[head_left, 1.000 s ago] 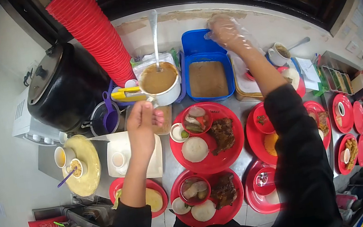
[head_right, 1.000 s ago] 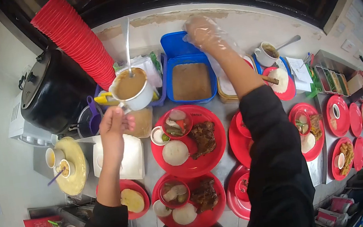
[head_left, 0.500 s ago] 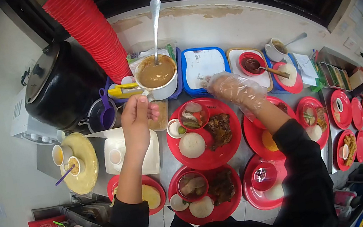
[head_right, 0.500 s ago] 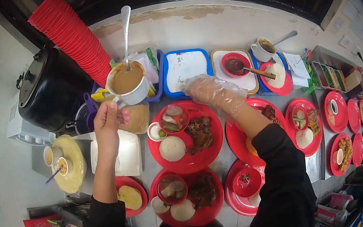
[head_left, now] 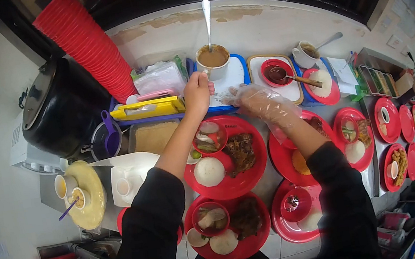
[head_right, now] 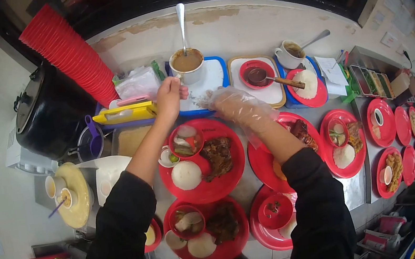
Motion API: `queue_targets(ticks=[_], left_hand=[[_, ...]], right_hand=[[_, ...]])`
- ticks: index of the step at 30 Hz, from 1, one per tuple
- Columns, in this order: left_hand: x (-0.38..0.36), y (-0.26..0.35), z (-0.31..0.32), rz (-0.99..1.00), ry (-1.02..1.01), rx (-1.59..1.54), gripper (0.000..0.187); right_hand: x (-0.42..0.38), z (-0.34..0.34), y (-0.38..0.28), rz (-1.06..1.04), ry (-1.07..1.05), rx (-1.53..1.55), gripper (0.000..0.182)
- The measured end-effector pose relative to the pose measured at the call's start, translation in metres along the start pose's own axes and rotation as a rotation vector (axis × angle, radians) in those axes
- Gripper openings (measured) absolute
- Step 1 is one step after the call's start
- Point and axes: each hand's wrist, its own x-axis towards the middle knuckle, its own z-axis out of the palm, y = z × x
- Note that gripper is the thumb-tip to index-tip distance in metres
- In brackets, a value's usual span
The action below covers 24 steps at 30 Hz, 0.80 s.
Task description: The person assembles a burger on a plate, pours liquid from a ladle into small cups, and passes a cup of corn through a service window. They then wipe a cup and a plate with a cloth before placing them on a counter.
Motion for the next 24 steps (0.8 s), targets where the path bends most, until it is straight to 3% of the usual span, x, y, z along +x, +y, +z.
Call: queue_targets(ticks=[3, 8, 12, 14, 21, 24], left_hand=[[0.01, -0.016, 0.014, 0.028, -0.016, 0.031, 0.025], [0.018, -0.029, 0.028, -0.09, 0.081, 0.053, 0.025], [0.029, -0.038, 0.027, -0.084, 0.1, 0.106, 0.025], [0.031, -0.04, 0.025, -0.088, 0.084, 0.082, 0.026], [0.036, -0.033, 0.017, -0.15, 0.034, 0.037, 0.021], [0.024, -0.018, 0.014, -0.221, 0.076, 0.106, 0.032]], right_hand=[[-0.003, 0.003, -0.004, -0.028, 0.034, -0.031, 0.048], [-0.01, 0.018, -0.018, 0.072, 0.27, -0.172, 0.037], [-0.008, 0.011, -0.018, 0.063, 0.255, -0.148, 0.034], [-0.011, 0.0, -0.024, 0.138, 0.061, -0.053, 0.033], [-0.012, -0.001, -0.031, 0.138, 0.19, -0.133, 0.039], [-0.009, -0.01, -0.031, 0.156, 0.108, -0.152, 0.04]])
